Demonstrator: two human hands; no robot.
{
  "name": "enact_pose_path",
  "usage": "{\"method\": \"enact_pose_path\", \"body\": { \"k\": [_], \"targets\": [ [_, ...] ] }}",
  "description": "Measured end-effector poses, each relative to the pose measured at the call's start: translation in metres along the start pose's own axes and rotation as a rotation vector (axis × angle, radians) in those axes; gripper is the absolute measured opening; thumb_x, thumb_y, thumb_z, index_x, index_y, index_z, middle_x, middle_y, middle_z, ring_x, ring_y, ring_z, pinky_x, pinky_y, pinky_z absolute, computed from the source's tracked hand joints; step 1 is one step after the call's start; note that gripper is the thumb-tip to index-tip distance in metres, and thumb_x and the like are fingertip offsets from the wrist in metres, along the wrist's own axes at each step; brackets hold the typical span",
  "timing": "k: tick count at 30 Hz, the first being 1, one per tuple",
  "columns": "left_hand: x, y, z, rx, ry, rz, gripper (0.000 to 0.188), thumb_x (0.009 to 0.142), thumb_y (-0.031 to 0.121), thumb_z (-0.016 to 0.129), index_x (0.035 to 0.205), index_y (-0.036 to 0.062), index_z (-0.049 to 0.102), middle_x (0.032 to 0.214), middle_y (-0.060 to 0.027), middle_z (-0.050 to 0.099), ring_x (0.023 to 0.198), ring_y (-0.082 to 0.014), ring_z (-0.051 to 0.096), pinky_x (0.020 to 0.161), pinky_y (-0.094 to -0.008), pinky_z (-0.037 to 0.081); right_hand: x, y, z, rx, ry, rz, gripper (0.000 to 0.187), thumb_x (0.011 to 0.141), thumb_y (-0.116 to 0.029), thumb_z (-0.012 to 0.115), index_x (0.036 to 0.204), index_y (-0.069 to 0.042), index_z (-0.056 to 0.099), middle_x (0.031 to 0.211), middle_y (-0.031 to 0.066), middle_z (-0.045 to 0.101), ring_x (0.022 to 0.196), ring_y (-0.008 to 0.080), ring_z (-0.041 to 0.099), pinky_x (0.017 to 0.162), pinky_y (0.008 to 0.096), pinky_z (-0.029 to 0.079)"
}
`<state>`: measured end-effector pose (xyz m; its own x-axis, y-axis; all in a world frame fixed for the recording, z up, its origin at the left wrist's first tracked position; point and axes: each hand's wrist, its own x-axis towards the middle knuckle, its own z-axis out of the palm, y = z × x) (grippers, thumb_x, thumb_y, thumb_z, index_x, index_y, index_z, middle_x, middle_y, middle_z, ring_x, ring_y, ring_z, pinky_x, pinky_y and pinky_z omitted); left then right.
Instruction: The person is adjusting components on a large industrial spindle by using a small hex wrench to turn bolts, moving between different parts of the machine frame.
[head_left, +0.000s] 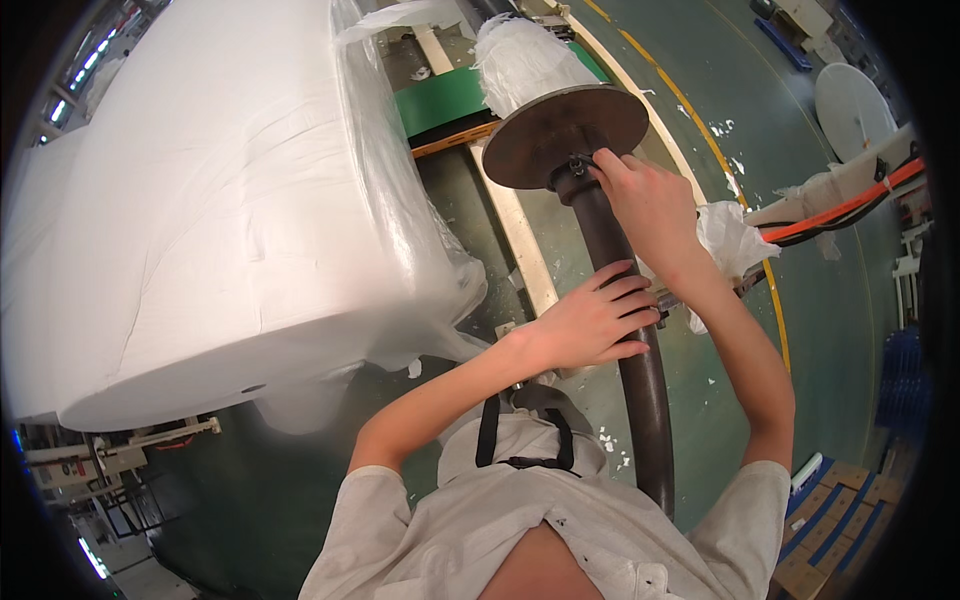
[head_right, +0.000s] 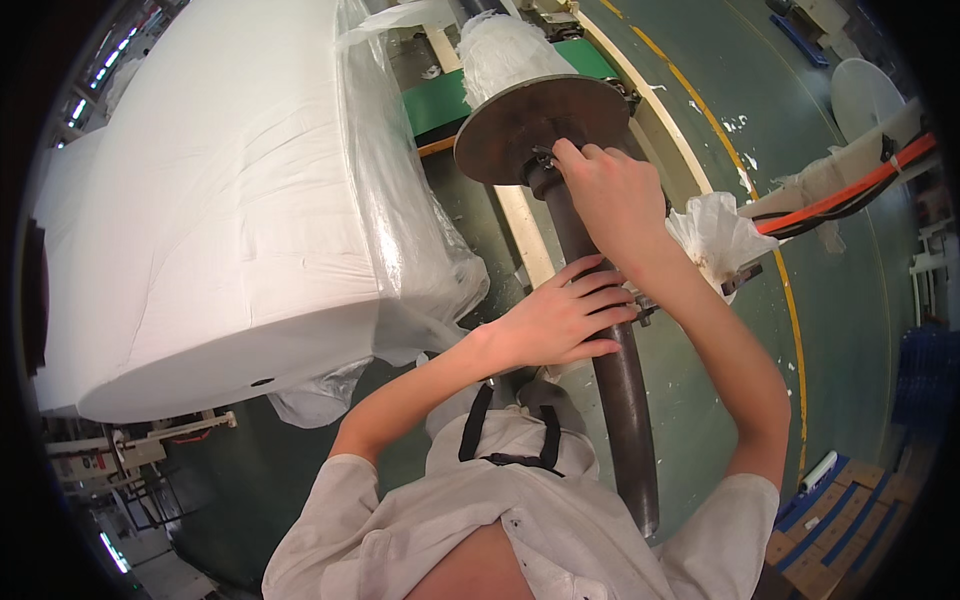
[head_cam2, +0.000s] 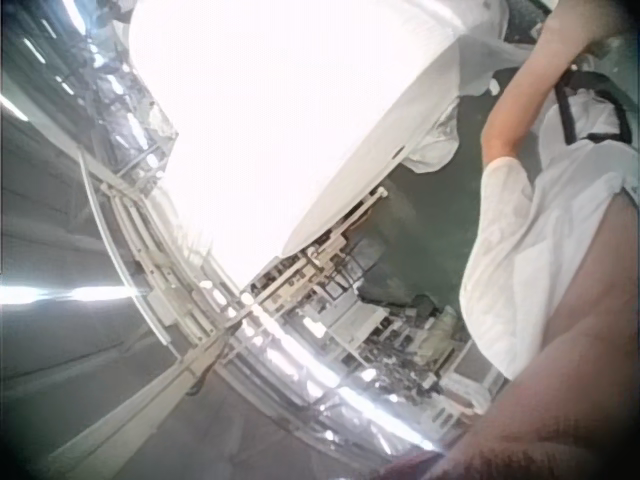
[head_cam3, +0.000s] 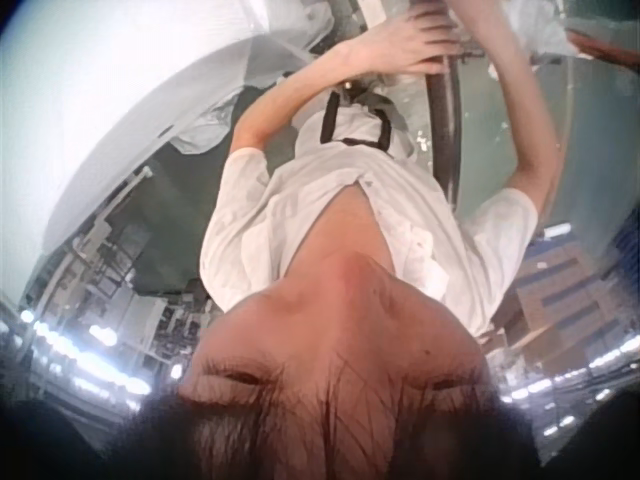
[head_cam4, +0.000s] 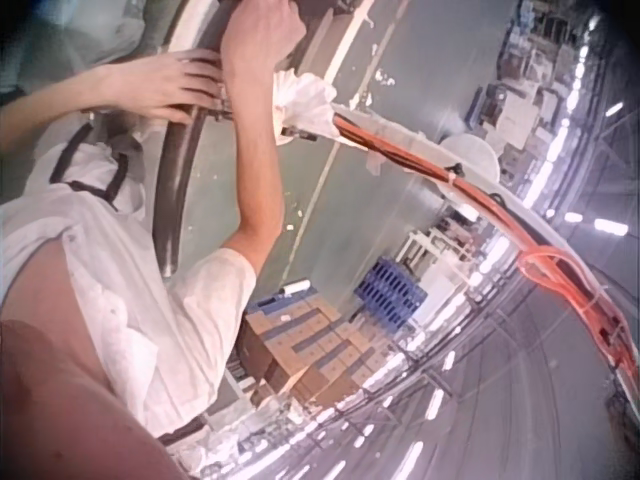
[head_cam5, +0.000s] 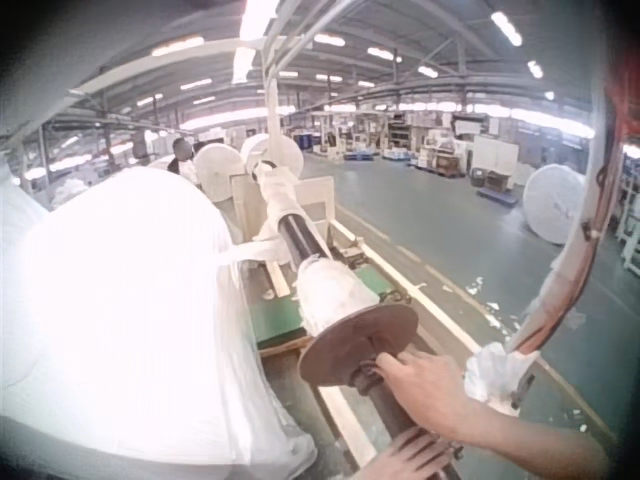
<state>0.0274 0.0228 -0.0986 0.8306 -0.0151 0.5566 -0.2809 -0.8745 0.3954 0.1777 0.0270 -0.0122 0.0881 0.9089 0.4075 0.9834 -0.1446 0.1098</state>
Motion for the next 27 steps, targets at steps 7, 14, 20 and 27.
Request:
{"method": "enact_pose_path", "body": {
  "k": [7, 14, 20, 27],
  "targets": [
    [0.005, -0.02, -0.003, -0.038, -0.006, 0.114, 0.041, 0.091, 0.041, 0.069, 0.119, 0.012, 0.067, 0.124, -0.0041, 0.064, 0.128, -0.0246, 0.053, 0.117, -0.047, 0.035, 0.005, -0.008, -0.005, -0.102, -0.102, 0.142, 0.013, 0.099, -0.027, 0.061, 0.098, -0.013, 0.061, 0.077, 0.0045, 0.066, 0.075, 0.0244, 0.071, 0.055, 0.037, 0.053],
    [-0.001, -0.031, 0.013, -0.172, 0.134, 0.195, 0.041, 0.089, 0.039, 0.071, 0.117, 0.0103, 0.066, 0.121, -0.0058, 0.064, 0.125, -0.0268, 0.055, 0.115, -0.0467, 0.038, -0.008, -0.025, -0.006, -0.273, -0.055, 0.09, 0.012, 0.091, -0.018, 0.065, 0.101, -0.015, 0.06, 0.076, 0.0025, 0.063, 0.074, 0.0215, 0.069, 0.056, 0.0342, 0.053],
    [0.0, -0.036, 0.01, -0.177, 0.127, 0.229, 0.041, 0.086, 0.034, 0.073, 0.117, 0.0102, 0.062, 0.12, -0.0054, 0.061, 0.123, -0.0254, 0.053, 0.114, -0.0467, 0.037, 0.001, -0.01, -0.018, -0.309, -0.106, -0.126, 0.012, 0.092, -0.021, 0.067, 0.101, -0.016, 0.061, 0.074, -0.0007, 0.059, 0.073, 0.0175, 0.065, 0.054, 0.0323, 0.05],
    [0.0, -0.04, 0.007, -0.145, 0.111, 0.258, 0.039, 0.089, 0.034, 0.071, 0.119, 0.0113, 0.064, 0.121, -0.0048, 0.061, 0.125, -0.0248, 0.052, 0.115, -0.0459, 0.036, 0.033, 0.018, -0.019, -0.155, -0.119, -0.183, 0.015, 0.093, -0.03, 0.069, 0.098, -0.016, 0.065, 0.074, -0.0006, 0.063, 0.071, 0.0192, 0.065, 0.054, 0.0356, 0.049]
  ]
}}
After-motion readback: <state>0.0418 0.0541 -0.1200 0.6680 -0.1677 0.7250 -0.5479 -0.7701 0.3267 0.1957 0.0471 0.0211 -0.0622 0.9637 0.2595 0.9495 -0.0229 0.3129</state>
